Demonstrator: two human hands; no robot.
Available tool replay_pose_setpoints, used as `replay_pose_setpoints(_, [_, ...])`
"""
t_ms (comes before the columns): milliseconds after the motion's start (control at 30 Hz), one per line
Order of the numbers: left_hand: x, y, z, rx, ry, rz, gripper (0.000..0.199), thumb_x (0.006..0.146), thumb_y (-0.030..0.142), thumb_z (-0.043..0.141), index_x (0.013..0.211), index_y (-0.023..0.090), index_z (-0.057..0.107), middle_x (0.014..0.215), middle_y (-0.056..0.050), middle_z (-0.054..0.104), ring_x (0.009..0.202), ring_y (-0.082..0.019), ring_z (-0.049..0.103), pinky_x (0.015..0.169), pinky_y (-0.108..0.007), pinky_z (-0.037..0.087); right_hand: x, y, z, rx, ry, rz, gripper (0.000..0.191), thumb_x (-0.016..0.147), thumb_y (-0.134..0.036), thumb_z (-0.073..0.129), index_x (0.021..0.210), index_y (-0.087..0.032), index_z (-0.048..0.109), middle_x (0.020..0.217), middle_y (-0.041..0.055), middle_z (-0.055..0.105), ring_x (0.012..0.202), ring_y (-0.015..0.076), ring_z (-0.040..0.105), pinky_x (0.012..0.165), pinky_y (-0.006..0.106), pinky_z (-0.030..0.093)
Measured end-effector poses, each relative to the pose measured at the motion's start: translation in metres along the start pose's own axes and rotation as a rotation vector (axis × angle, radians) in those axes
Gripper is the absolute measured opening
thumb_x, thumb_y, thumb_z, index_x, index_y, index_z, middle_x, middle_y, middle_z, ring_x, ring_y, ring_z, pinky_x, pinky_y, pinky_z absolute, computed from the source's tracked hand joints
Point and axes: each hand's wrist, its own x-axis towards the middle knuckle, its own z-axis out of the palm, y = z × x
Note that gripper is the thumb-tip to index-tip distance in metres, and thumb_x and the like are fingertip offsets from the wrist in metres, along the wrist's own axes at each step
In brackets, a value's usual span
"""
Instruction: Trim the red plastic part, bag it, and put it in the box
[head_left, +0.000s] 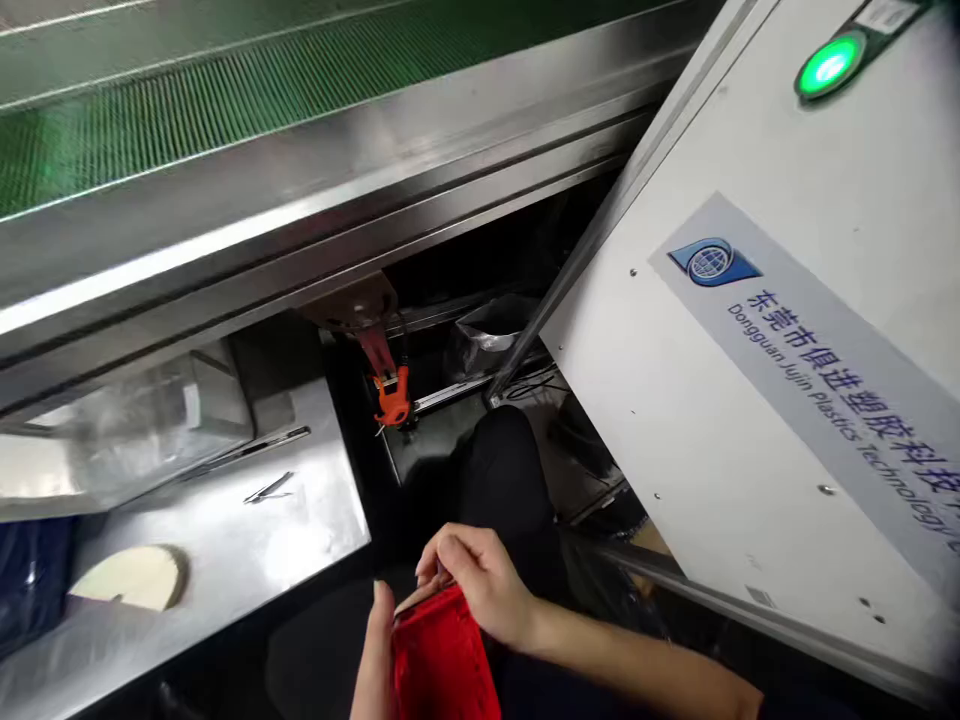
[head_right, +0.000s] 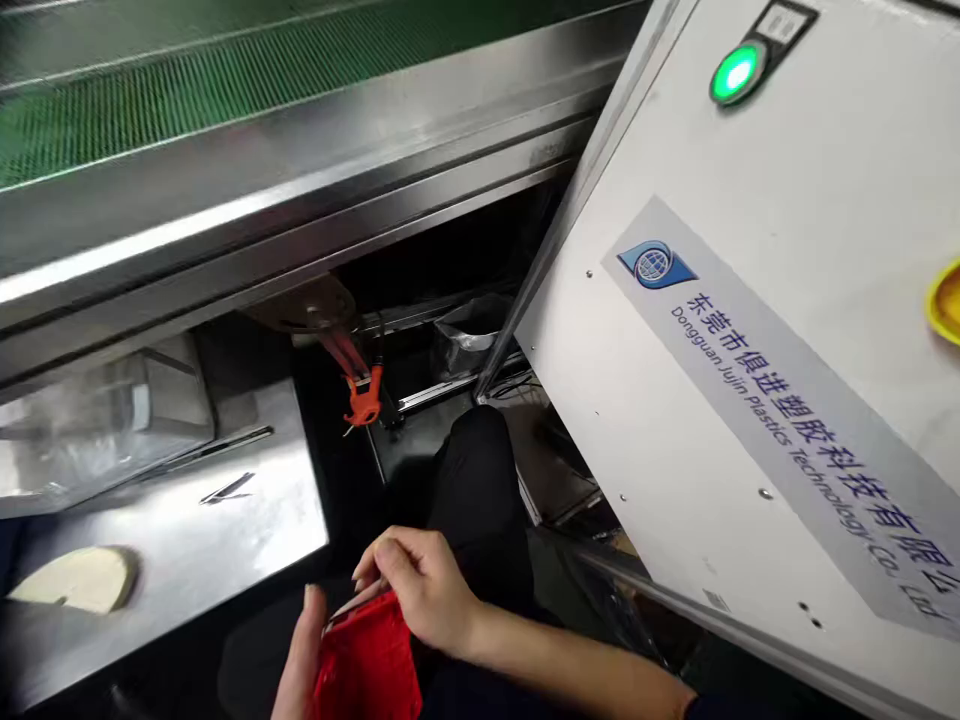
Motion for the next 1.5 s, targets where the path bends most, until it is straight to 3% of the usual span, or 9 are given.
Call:
replay_pose_setpoints(200, [-0.001, 0.002, 0.001, -0.016, 0.036, -0.047, 0.083, 0.078, 0.071, 0.071, 0.134, 0.011, 0.068, 0.111, -0.020, 0.080, 0.109, -0.045, 0.073, 0.101, -0.056, 0.055, 0.002, -0.002, 0.000, -0.101, 0.140, -0.022, 0.048, 0.106, -0.050, 0.049, 0.071, -0.017, 0.057, 0.067, -0.0016, 0.053, 0.064, 0.0108, 0.051, 0.062, 0.023, 0.039])
replay_pose_setpoints(400, [0.000, 0.002, 0.004, -0.036, 0.068, -0.024, 0.081, 0.083, 0.069, 0.067, 0.137, 0.010, 0.065, 0.114, -0.020, 0.079, 0.110, -0.043, 0.073, 0.102, -0.055, 0.055, 0.002, 0.000, -0.001, -0.033, 0.067, 0.041, 0.047, 0.106, -0.052, 0.047, 0.081, -0.016, 0.066, 0.071, 0.0020, 0.063, 0.066, 0.0143, 0.061, 0.063, 0.025, 0.045])
replay_pose_setpoints(567, [0.001, 0.004, 0.008, -0.045, 0.000, -0.042, 0.080, 0.084, 0.070, 0.065, 0.137, 0.010, 0.065, 0.108, -0.020, 0.081, 0.106, -0.043, 0.075, 0.098, -0.057, 0.056, 0.004, -0.002, -0.001, -0.187, 0.263, -0.041, 0.048, 0.107, -0.048, 0.047, 0.070, -0.018, 0.057, 0.068, -0.0011, 0.054, 0.067, 0.0116, 0.052, 0.065, 0.024, 0.040])
replay_pose_setpoints(733, [-0.002, 0.004, 0.007, -0.076, 0.045, -0.068, 0.075, 0.088, 0.065, 0.065, 0.139, 0.009, 0.063, 0.112, -0.021, 0.080, 0.105, -0.041, 0.075, 0.098, -0.055, 0.057, 0.001, 0.003, 0.001, -0.041, 0.149, 0.020, 0.050, 0.106, -0.051, 0.047, 0.077, -0.017, 0.068, 0.062, 0.0004, 0.060, 0.059, 0.0133, 0.059, 0.059, 0.024, 0.045])
replay_pose_setpoints(933, [-0.008, 0.002, -0.007, -0.061, -0.091, -0.139, 0.081, 0.079, 0.074, 0.067, 0.130, 0.012, 0.071, 0.112, -0.020, 0.080, 0.107, -0.043, 0.074, 0.095, -0.053, 0.057, 0.007, 0.006, -0.019, -0.198, 0.464, -0.096, 0.051, 0.107, -0.046, 0.046, 0.064, -0.019, 0.054, 0.061, -0.0024, 0.051, 0.060, 0.0113, 0.049, 0.059, 0.024, 0.038])
replay_pose_setpoints(1167, [-0.007, -0.003, -0.034, 0.011, -0.261, -0.093, 0.078, 0.077, 0.076, 0.069, 0.119, 0.011, 0.078, 0.120, -0.022, 0.077, 0.115, -0.043, 0.071, 0.105, -0.053, 0.051, -0.008, -0.012, -0.031, -0.362, 0.046, -0.161, 0.030, 0.103, -0.038, 0.055, 0.089, -0.022, 0.077, 0.083, 0.0018, 0.077, 0.081, 0.0174, 0.073, 0.077, 0.027, 0.054])
replay_pose_setpoints(1333, [-0.010, -0.015, -0.048, 0.159, -0.391, 0.151, 0.083, 0.070, 0.063, 0.084, 0.138, 0.019, 0.066, 0.136, -0.022, 0.069, 0.120, -0.046, 0.066, 0.107, -0.059, 0.047, -0.006, -0.003, -0.053, -0.539, 0.419, -0.251, 0.049, 0.110, -0.038, 0.035, 0.067, -0.022, 0.053, 0.044, -0.0083, 0.039, 0.037, 0.0092, 0.041, 0.042, 0.022, 0.033])
replay_pose_setpoints(1400, [-0.012, -0.018, -0.054, 0.141, -0.388, 0.187, 0.084, 0.073, 0.065, 0.081, 0.141, 0.018, 0.064, 0.137, -0.023, 0.067, 0.121, -0.045, 0.066, 0.108, -0.058, 0.046, 0.008, -0.001, -0.057, -0.566, 0.414, -0.222, 0.046, 0.111, -0.036, 0.032, 0.071, -0.022, 0.052, 0.047, -0.0089, 0.036, 0.037, 0.0091, 0.036, 0.040, 0.023, 0.027])
replay_pose_setpoints(1500, [-0.015, -0.022, -0.068, 0.107, -0.340, 0.241, 0.082, 0.074, 0.066, 0.079, 0.139, 0.019, 0.064, 0.139, -0.023, 0.066, 0.122, -0.045, 0.065, 0.107, -0.057, 0.047, 0.042, -0.004, -0.039, -0.665, 0.208, -0.219, 0.028, 0.105, -0.034, 0.051, 0.085, -0.020, 0.064, 0.063, -0.0048, 0.056, 0.052, 0.0104, 0.051, 0.050, 0.022, 0.039])
